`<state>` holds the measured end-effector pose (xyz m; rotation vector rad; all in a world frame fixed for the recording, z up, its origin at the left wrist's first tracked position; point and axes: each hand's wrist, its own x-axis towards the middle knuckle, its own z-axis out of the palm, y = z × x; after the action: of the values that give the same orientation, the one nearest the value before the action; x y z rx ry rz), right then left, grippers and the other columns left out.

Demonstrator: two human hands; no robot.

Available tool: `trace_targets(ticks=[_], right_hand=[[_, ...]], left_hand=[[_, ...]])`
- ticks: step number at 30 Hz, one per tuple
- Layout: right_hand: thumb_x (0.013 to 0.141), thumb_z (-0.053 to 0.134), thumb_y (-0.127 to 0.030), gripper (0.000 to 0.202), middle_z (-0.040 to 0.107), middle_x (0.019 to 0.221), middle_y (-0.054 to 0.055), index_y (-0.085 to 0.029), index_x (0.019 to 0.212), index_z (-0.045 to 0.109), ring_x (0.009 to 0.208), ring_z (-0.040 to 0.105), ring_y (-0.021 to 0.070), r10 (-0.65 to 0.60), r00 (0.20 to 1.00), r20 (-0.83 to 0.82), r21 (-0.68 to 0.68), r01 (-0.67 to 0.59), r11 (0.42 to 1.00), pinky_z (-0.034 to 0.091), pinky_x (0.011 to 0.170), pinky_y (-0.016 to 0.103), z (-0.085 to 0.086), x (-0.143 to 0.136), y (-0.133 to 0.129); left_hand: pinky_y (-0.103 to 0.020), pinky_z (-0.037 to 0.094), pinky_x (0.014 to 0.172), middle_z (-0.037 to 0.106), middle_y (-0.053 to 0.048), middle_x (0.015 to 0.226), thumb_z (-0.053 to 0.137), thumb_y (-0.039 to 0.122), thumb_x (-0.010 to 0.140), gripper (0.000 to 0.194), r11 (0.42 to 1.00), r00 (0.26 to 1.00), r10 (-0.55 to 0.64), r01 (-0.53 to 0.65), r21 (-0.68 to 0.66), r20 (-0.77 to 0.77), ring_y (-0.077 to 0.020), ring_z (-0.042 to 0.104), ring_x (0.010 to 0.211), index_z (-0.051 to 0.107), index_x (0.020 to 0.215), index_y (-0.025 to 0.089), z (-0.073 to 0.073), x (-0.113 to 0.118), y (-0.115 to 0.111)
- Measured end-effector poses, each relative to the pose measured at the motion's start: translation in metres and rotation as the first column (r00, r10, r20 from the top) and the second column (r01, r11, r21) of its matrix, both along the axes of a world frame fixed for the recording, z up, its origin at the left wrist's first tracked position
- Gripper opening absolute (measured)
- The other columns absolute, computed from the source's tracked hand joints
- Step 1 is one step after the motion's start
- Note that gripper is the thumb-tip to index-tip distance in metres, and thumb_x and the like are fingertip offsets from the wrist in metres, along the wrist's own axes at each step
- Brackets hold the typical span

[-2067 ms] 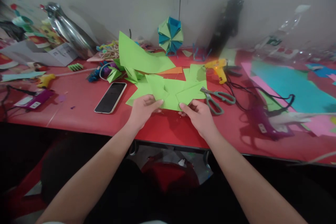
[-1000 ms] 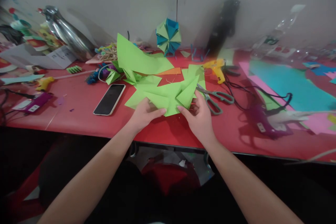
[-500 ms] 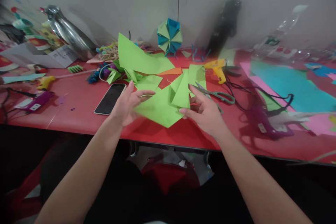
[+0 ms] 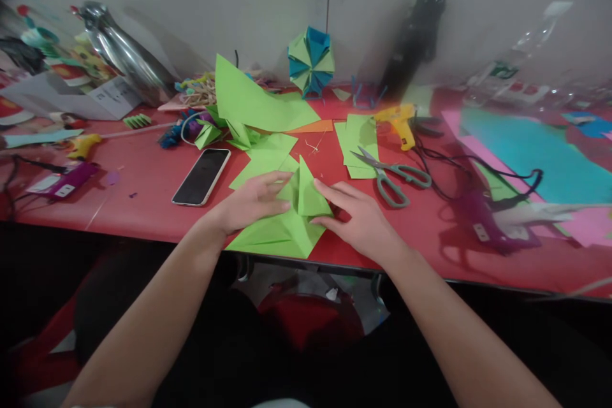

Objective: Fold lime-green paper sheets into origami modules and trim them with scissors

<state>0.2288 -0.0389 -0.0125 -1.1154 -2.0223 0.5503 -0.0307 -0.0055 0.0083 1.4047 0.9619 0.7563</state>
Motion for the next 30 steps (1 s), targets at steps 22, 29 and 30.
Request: trace_targets(ticks=[22,29,30], right_hand=[[0.096,0.067,-0.034,0.025,0.076,0.106,0.007,-0.026,0.118,0.074,0.091,0.072,0.0221,-0.262,0.945,-0.195,-0.029,0.262,0.965,0.06,0.079,0.039,0.002,0.001,0.009],[0.098,0.064,-0.03,0.016,0.076,0.099,0.005,-0.027,0.11,0.073,0.086,0.072,0.0224,-0.275,0.951,-0.144,0.1,0.29,0.952,0.06,0.077,0.04,0.008,0.002,0.001],[0.098,0.064,-0.028,0.015,0.076,0.099,0.005,-0.028,0.109,0.074,0.088,0.072,0.0224,-0.274,0.952,-0.133,0.138,0.292,0.946,0.06,0.078,0.04,0.008,0.002,0.001]], left_hand=[[-0.029,0.046,0.058,0.068,-0.007,0.092,0.076,0.03,0.081,0.055,0.989,0.951,0.15,-0.145,0.038,-0.27,-0.0185,0.063,0.072,0.06,0.134,0.021,-0.004,0.014,-0.006],[-0.026,0.042,0.064,0.061,0.001,0.086,0.075,0.026,0.082,0.034,0.986,0.975,0.166,-0.164,0.028,-0.151,-0.0101,0.052,0.065,0.054,0.109,0.023,-0.004,0.013,-0.004],[-0.026,0.041,0.064,0.06,0.002,0.085,0.074,0.026,0.082,0.032,0.988,0.978,0.157,-0.154,0.031,-0.136,-0.0098,0.052,0.064,0.053,0.107,0.023,-0.004,0.013,-0.004]])
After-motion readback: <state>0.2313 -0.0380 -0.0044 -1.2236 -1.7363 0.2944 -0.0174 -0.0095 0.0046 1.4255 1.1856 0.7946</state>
